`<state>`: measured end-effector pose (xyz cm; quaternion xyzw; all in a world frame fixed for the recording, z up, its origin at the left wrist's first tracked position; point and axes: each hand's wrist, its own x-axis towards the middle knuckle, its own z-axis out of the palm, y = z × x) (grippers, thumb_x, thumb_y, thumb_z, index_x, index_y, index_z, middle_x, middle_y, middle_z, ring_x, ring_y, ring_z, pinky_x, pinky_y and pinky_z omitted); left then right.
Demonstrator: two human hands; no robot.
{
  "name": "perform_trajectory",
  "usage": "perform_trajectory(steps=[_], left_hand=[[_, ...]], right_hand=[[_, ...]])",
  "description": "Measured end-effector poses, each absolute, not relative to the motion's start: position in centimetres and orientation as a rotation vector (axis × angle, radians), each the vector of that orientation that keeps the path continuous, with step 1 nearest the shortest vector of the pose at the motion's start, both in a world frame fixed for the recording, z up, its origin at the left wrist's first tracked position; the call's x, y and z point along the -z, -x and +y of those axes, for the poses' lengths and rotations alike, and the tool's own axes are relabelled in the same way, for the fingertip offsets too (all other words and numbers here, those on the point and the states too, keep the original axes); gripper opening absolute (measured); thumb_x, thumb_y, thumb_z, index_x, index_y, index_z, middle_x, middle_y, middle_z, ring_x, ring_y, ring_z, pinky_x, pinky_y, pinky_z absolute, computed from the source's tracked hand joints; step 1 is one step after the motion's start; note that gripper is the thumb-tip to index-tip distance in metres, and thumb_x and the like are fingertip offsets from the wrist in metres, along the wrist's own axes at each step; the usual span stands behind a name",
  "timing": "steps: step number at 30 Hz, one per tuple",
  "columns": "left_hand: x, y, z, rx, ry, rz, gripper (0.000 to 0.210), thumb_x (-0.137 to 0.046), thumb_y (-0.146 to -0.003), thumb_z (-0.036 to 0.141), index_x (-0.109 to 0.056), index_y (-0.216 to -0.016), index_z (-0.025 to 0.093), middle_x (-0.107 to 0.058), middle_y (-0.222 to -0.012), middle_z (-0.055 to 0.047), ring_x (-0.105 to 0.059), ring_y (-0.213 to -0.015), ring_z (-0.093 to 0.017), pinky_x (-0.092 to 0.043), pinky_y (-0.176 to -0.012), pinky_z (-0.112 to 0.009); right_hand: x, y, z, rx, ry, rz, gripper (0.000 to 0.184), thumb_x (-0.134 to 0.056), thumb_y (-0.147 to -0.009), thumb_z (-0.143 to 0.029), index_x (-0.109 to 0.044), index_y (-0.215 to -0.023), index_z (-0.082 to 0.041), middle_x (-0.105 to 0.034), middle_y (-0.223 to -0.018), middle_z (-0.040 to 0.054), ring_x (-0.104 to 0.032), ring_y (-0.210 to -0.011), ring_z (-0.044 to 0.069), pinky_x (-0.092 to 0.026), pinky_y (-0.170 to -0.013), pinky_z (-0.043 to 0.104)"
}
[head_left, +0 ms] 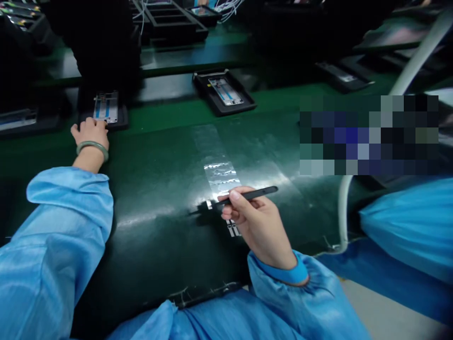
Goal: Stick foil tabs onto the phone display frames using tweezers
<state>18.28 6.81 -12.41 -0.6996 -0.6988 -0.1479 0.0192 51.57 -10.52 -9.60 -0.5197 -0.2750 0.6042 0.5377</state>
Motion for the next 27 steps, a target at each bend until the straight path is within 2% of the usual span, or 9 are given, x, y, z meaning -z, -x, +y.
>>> perform_trajectory(steps=[3,7,10,13,16,19,27], left_hand=[[11.6,-16.2,6.9,0.387,2.193,-2.137,0.034,-0.052,-0.089,0.042,-0.059,-0.107,0.014,-0.056,-0.119,-0.008,-0.049,-0.115,-0.026,-0.034,-0.101,-0.053],[10.6,-17.2,4.4,0.329,2.196,-2.070,0.043,-0.028,-0.097,0.039,-0.059,-0.109,0.012,-0.051,-0.115,-0.004,-0.048,-0.111,-0.027,-0.029,-0.100,-0.055],[10.0,-19.0,0.3,0.209,2.329,-1.942,0.044,-0.023,-0.097,0.036,-0.060,-0.111,0.015,-0.051,-0.112,-0.004,-0.051,-0.105,-0.026,-0.034,-0.094,-0.051],[9.8,-21.2,-5.1,0.073,2.481,-1.792,0.034,-0.033,-0.095,0.030,-0.063,-0.103,0.017,-0.057,-0.095,-0.007,-0.056,-0.091,-0.026,-0.039,-0.086,-0.050],[9.7,-23.2,-10.2,-0.042,2.710,-1.604,0.020,-0.047,-0.090,0.022,-0.063,-0.101,0.019,-0.060,-0.090,-0.005,-0.057,-0.082,-0.022,-0.046,-0.072,-0.039],[9.4,-24.9,-14.3,-0.087,2.937,-1.433,0.021,-0.049,-0.087,0.014,-0.062,-0.104,0.016,-0.062,-0.092,-0.007,-0.060,-0.081,-0.021,-0.052,-0.070,-0.036],[7.8,-28.2,-20.6,-0.020,3.347,-1.488,0.029,-0.066,-0.077,0.020,-0.064,-0.106,0.021,-0.071,-0.095,-0.005,-0.069,-0.080,-0.021,-0.058,-0.064,-0.028]], right_hand=[[9.2,-50.6,-10.2,-1.557,1.148,-0.614,0.016,-0.077,-0.070,-0.027,-0.065,-0.077,-0.019,-0.073,-0.077,0.0004,-0.067,-0.059,0.007,-0.058,-0.057,0.014],[8.9,-49.6,-10.0,-1.667,1.024,-0.552,0.015,-0.077,-0.071,-0.024,-0.067,-0.082,-0.022,-0.075,-0.087,-0.0001,-0.070,-0.070,0.006,-0.058,-0.066,0.012],[8.8,-48.8,-10.0,-1.714,0.977,-0.544,0.015,-0.076,-0.071,-0.023,-0.066,-0.082,-0.024,-0.075,-0.088,-0.0015,-0.071,-0.074,0.007,-0.058,-0.069,0.012],[8.7,-48.1,-9.9,-1.726,0.987,-0.550,0.017,-0.075,-0.072,-0.023,-0.063,-0.084,-0.024,-0.075,-0.084,-0.0019,-0.071,-0.071,0.007,-0.058,-0.066,0.013],[8.7,-47.6,-9.8,-1.717,1.008,-0.572,0.021,-0.074,-0.073,-0.022,-0.058,-0.086,-0.024,-0.074,-0.080,-0.0027,-0.070,-0.066,0.007,-0.058,-0.062,0.014],[8.7,-47.1,-9.8,-1.703,1.011,-0.631,0.021,-0.074,-0.073,-0.022,-0.054,-0.080,-0.021,-0.073,-0.076,-0.0036,-0.070,-0.063,0.007,-0.058,-0.058,0.013],[8.9,-44.6,-8.8,-1.708,1.016,-0.764,0.029,-0.074,-0.072,-0.024,-0.050,-0.086,-0.020,-0.072,-0.076,-0.0018,-0.070,-0.062,0.010,-0.059,-0.058,0.017]])
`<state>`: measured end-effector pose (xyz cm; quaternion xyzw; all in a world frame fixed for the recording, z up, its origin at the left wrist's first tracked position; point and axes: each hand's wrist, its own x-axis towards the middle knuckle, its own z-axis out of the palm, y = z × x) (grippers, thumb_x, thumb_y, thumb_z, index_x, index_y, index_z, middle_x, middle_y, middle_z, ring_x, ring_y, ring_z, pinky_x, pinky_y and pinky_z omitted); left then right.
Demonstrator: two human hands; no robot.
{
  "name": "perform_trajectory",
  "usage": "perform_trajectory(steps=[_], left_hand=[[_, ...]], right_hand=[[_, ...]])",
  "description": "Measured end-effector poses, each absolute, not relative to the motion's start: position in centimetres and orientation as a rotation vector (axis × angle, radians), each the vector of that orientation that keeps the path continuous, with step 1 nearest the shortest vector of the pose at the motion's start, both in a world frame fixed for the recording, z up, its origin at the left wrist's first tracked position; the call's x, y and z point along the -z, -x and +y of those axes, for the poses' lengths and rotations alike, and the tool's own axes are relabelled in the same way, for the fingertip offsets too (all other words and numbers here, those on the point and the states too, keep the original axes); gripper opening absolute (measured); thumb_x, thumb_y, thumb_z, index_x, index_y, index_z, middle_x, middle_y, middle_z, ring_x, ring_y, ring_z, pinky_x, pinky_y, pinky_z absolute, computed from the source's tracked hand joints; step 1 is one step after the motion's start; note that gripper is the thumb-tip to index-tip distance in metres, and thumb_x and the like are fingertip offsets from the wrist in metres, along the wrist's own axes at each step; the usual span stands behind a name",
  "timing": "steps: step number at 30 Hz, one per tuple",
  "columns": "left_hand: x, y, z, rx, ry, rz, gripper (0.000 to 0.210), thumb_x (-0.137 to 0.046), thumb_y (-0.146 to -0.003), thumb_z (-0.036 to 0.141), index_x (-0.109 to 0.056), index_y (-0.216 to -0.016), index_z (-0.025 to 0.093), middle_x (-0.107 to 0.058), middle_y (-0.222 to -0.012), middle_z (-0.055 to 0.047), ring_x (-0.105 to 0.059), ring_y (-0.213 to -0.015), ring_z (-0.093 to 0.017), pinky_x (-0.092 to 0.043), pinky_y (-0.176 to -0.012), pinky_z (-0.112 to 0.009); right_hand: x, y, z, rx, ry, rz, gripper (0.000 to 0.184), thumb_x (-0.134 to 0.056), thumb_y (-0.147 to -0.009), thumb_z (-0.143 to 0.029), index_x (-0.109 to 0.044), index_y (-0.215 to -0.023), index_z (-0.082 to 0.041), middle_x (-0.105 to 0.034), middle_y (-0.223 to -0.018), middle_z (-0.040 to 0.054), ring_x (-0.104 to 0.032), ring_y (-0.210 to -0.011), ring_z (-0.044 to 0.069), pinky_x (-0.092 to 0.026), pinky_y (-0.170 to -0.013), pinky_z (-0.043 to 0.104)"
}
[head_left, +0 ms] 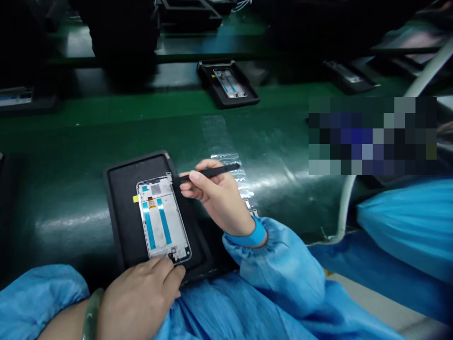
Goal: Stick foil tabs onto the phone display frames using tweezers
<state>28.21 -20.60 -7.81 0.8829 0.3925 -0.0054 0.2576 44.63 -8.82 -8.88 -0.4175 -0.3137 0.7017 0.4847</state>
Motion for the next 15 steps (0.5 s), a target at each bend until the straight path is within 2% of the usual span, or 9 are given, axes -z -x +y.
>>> perform_trajectory(steps=[3,6,10,12,15], left_hand=[[7.3,-27.6,-19.6,-0.044,-2.346,1.015,0.028,-0.066,-0.079,0.026,-0.063,-0.107,0.024,-0.072,-0.096,-0.001,-0.069,-0.080,-0.018,-0.058,-0.067,-0.024],[7.4,-25.9,-16.8,-0.252,-2.090,1.184,0.019,-0.049,-0.090,0.033,-0.062,-0.101,0.025,-0.071,-0.090,0.001,-0.068,-0.076,-0.012,-0.056,-0.069,-0.020],[8.3,-23.8,-12.9,-0.595,-1.452,1.484,0.036,-0.048,-0.087,0.050,-0.057,-0.103,0.020,-0.063,-0.066,0.002,-0.055,-0.047,-0.010,-0.047,-0.046,-0.021],[8.7,-23.6,-11.7,-0.614,-1.263,1.444,0.040,-0.050,-0.084,0.053,-0.055,-0.104,0.019,-0.060,-0.063,0.003,-0.047,-0.038,-0.007,-0.040,-0.038,-0.020],[8.7,-23.8,-10.8,-0.526,-1.196,1.379,0.034,-0.050,-0.084,0.051,-0.056,-0.089,0.018,-0.055,-0.055,0.005,-0.039,-0.031,-0.005,-0.030,-0.033,-0.018]], right_hand=[[9.3,-43.4,-8.1,-1.761,0.993,-0.798,0.028,-0.074,-0.071,-0.027,-0.051,-0.085,-0.019,-0.070,-0.075,-0.0021,-0.070,-0.063,0.010,-0.059,-0.058,0.018],[9.6,-42.5,-7.7,-1.794,0.998,-0.819,0.031,-0.075,-0.070,-0.030,-0.050,-0.083,-0.018,-0.067,-0.070,-0.0041,-0.069,-0.061,0.010,-0.059,-0.057,0.018],[9.8,-41.9,-7.7,-1.827,1.011,-0.840,0.030,-0.075,-0.070,-0.031,-0.051,-0.082,-0.018,-0.066,-0.066,-0.0045,-0.069,-0.059,0.009,-0.058,-0.055,0.016],[9.9,-41.8,-7.8,-1.848,1.000,-0.862,0.028,-0.074,-0.071,-0.029,-0.052,-0.083,-0.018,-0.068,-0.065,-0.0038,-0.069,-0.060,0.009,-0.058,-0.056,0.017],[9.9,-42.0,-7.9,-1.854,0.979,-0.914,0.026,-0.074,-0.073,-0.027,-0.052,-0.083,-0.018,-0.069,-0.067,-0.0028,-0.069,-0.061,0.010,-0.058,-0.056,0.017]])
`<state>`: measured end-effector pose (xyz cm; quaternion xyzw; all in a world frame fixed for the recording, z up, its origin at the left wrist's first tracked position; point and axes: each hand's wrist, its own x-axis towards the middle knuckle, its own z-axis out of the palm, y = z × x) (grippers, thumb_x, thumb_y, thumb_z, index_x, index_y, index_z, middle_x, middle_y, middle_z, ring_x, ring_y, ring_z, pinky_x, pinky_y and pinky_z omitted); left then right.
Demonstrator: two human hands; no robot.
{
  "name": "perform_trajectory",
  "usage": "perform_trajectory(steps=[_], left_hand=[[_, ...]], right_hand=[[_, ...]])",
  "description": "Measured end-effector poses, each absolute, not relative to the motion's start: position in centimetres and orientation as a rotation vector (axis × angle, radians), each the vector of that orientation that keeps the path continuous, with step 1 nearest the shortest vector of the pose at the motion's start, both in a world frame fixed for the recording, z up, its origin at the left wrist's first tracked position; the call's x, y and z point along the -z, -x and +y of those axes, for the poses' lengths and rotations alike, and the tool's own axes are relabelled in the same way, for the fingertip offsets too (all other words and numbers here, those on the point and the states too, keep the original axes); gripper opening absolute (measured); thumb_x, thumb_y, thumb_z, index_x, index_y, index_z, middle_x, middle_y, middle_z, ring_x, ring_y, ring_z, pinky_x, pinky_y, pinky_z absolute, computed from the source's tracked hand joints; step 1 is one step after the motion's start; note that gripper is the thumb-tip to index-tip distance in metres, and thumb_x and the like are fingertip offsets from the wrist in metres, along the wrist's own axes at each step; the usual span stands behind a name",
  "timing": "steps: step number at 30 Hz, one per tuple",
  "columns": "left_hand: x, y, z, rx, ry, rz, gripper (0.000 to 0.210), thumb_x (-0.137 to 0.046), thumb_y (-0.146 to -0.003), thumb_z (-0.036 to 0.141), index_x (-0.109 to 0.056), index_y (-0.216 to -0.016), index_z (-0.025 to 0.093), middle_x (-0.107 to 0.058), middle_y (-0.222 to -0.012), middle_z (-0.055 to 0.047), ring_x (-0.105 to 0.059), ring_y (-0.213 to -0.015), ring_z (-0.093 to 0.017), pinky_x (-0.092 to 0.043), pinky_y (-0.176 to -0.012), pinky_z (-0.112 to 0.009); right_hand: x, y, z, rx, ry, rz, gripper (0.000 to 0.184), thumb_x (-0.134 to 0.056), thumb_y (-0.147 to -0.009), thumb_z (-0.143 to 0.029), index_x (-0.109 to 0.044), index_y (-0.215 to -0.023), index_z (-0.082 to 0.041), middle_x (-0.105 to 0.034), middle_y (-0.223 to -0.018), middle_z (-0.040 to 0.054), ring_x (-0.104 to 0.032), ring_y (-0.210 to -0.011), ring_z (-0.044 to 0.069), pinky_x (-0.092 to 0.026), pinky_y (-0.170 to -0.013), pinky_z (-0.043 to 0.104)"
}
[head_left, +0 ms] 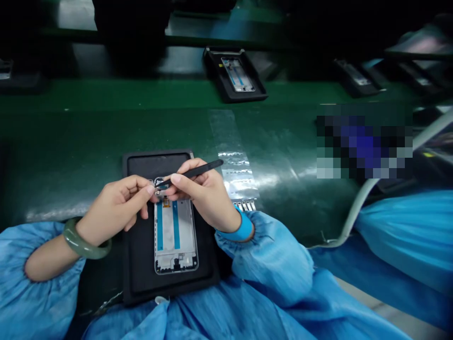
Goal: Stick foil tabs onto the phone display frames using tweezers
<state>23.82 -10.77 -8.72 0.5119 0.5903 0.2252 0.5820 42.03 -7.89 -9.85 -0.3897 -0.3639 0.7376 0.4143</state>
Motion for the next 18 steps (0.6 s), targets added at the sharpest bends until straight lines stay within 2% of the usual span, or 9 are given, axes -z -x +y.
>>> perform_trajectory(steps=[2,5,10,11,13,15,18], left_hand=[[8.4,-24.0,-10.5,-0.456,-1.288,1.364,0.030,-0.048,-0.085,0.048,-0.055,-0.080,0.019,-0.052,-0.050,0.006,-0.039,-0.032,-0.006,-0.029,-0.033,-0.018],[7.8,-24.0,-10.1,-0.369,-1.565,1.356,0.026,-0.047,-0.085,0.043,-0.056,-0.078,0.021,-0.053,-0.052,0.005,-0.048,-0.042,-0.008,-0.035,-0.042,-0.019],[7.7,-23.5,-9.6,-0.303,-1.771,1.397,0.030,-0.041,-0.089,0.047,-0.057,-0.091,0.022,-0.057,-0.059,0.004,-0.052,-0.047,-0.011,-0.039,-0.043,-0.022],[7.9,-23.3,-9.5,-0.345,-1.847,1.439,0.031,-0.042,-0.089,0.047,-0.056,-0.098,0.021,-0.060,-0.067,0.002,-0.057,-0.054,-0.012,-0.042,-0.047,-0.024],[8.6,-23.0,-9.4,-0.432,-2.084,1.466,0.033,-0.045,-0.089,0.046,-0.053,-0.108,0.020,-0.065,-0.094,-0.004,-0.063,-0.082,-0.019,-0.050,-0.066,-0.031],[9.6,-22.7,-9.4,-0.447,-2.310,1.365,0.035,-0.048,-0.088,0.044,-0.051,-0.114,0.020,-0.059,-0.118,-0.008,-0.056,-0.110,-0.025,-0.046,-0.088,-0.040],[11.1,-22.5,-9.6,-0.399,-2.427,1.237,0.032,-0.050,-0.088,0.043,-0.052,-0.112,0.022,-0.057,-0.126,-0.007,-0.046,-0.124,-0.027,-0.036,-0.100,-0.047]], right_hand=[[9.6,-42.3,-8.0,-1.837,0.992,-0.974,0.025,-0.074,-0.073,-0.026,-0.052,-0.082,-0.018,-0.069,-0.066,-0.0029,-0.069,-0.060,0.010,-0.058,-0.055,0.018],[9.0,-42.9,-8.2,-1.814,1.021,-1.110,0.024,-0.074,-0.072,-0.024,-0.053,-0.081,-0.018,-0.067,-0.063,-0.0033,-0.069,-0.060,0.011,-0.058,-0.057,0.020],[8.6,-43.8,-7.5,-1.739,1.054,-1.185,0.023,-0.073,-0.073,-0.028,-0.053,-0.080,-0.018,-0.066,-0.065,-0.0025,-0.070,-0.064,0.013,-0.059,-0.059,0.022],[8.8,-43.9,-7.3,-1.709,1.068,-1.174,0.023,-0.072,-0.074,-0.029,-0.053,-0.080,-0.018,-0.066,-0.064,-0.0026,-0.070,-0.063,0.012,-0.059,-0.059,0.021],[9.3,-43.9,-6.7,-1.670,1.104,-1.162,0.025,-0.071,-0.074,-0.031,-0.052,-0.080,-0.018,-0.066,-0.063,-0.0031,-0.070,-0.061,0.012,-0.058,-0.057,0.020],[9.9,-43.9,-6.2,-1.669,1.129,-1.175,0.027,-0.072,-0.073,-0.032,-0.051,-0.080,-0.018,-0.065,-0.060,-0.0038,-0.068,-0.058,0.011,-0.057,-0.055,0.019],[10.5,-43.7,-5.8,-1.689,1.136,-1.224,0.028,-0.073,-0.072,-0.033,-0.050,-0.079,-0.018,-0.062,-0.058,-0.0049,-0.067,-0.055,0.010,-0.056,-0.054,0.018]])
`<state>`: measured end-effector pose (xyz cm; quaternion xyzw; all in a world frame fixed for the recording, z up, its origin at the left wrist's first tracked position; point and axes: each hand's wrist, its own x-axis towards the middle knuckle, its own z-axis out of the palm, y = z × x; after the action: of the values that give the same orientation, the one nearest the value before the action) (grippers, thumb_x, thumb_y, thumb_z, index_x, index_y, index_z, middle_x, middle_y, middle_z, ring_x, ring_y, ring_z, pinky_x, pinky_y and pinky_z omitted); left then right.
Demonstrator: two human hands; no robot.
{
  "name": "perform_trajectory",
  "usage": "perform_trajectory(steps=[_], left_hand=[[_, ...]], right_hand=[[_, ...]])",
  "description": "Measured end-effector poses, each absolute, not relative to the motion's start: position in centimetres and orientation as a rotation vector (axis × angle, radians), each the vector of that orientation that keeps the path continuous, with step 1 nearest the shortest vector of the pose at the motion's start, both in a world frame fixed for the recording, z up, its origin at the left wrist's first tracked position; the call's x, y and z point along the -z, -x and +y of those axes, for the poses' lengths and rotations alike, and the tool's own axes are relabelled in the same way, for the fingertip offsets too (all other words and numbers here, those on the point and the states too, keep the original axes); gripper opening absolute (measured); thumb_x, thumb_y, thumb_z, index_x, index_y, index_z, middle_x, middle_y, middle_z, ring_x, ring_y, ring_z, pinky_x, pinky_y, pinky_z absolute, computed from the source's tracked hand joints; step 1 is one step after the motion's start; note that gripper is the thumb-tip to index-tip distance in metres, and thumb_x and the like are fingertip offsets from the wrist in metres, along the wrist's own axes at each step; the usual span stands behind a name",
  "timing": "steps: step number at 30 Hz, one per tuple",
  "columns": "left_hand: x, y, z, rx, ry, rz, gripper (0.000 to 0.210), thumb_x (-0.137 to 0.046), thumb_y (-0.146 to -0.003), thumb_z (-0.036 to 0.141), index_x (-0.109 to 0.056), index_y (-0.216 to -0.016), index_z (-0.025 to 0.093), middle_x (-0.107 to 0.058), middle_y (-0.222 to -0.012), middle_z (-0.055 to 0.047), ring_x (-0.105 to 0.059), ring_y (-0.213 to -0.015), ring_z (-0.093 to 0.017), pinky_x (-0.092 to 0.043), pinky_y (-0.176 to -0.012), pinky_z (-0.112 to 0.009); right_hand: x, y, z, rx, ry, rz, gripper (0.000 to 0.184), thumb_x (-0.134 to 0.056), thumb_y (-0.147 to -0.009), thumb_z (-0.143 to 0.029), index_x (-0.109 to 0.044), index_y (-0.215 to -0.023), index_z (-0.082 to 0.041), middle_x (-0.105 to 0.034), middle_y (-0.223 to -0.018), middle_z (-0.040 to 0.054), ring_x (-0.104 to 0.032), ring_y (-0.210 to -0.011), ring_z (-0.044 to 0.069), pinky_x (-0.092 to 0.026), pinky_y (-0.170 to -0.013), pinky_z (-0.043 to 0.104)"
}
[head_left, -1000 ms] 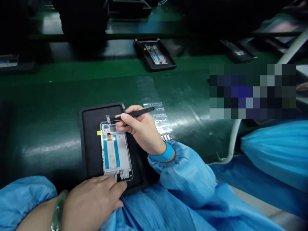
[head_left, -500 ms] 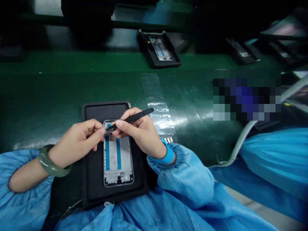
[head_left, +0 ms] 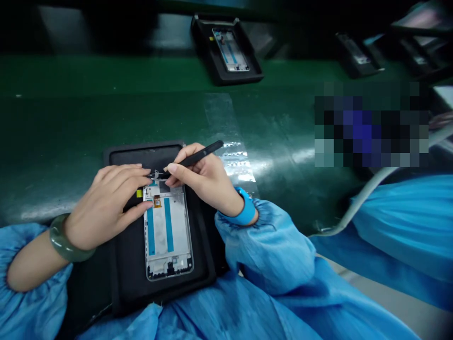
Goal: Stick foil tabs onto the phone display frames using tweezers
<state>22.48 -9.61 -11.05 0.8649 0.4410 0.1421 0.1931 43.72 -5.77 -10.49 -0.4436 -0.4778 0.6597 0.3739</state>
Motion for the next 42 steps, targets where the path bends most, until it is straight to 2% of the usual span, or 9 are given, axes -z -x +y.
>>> perform_trajectory(steps=[14,33,38,42], left_hand=[[11.59,-22.22,-9.78,-0.391,-2.420,1.240,0.030,-0.052,-0.087,0.046,-0.055,-0.107,0.024,-0.059,-0.125,-0.005,-0.046,-0.124,-0.025,-0.034,-0.099,-0.045],[11.57,-22.26,-9.74,-0.388,-2.443,1.234,0.031,-0.051,-0.088,0.045,-0.054,-0.110,0.023,-0.058,-0.125,-0.006,-0.046,-0.124,-0.025,-0.034,-0.099,-0.045],[11.54,-22.29,-9.87,-0.371,-2.542,1.202,0.033,-0.050,-0.090,0.038,-0.052,-0.120,0.025,-0.055,-0.127,-0.008,-0.045,-0.125,-0.029,-0.035,-0.097,-0.048],[11.53,-22.32,-9.96,-0.327,-2.668,1.153,0.031,-0.047,-0.091,0.034,-0.054,-0.119,0.025,-0.053,-0.127,-0.011,-0.045,-0.124,-0.032,-0.037,-0.095,-0.051]], right_hand=[[10.37,-44.11,-5.46,-1.764,1.111,-1.327,0.023,-0.068,-0.076,-0.030,-0.049,-0.081,-0.019,-0.061,-0.060,-0.0061,-0.068,-0.060,0.010,-0.058,-0.057,0.018],[10.35,-44.03,-5.44,-1.725,1.118,-1.396,0.022,-0.068,-0.076,-0.030,-0.050,-0.081,-0.020,-0.061,-0.062,-0.0054,-0.068,-0.062,0.011,-0.058,-0.059,0.020],[10.33,-44.05,-5.50,-1.695,1.127,-1.443,0.024,-0.069,-0.076,-0.032,-0.050,-0.081,-0.020,-0.060,-0.065,-0.0047,-0.069,-0.064,0.012,-0.058,-0.060,0.022],[10.46,-44.12,-5.64,-1.638,1.121,-1.521,0.021,-0.065,-0.080,-0.031,-0.049,-0.084,-0.019,-0.059,-0.067,-0.0043,-0.068,-0.067,0.012,-0.057,-0.062,0.022]])
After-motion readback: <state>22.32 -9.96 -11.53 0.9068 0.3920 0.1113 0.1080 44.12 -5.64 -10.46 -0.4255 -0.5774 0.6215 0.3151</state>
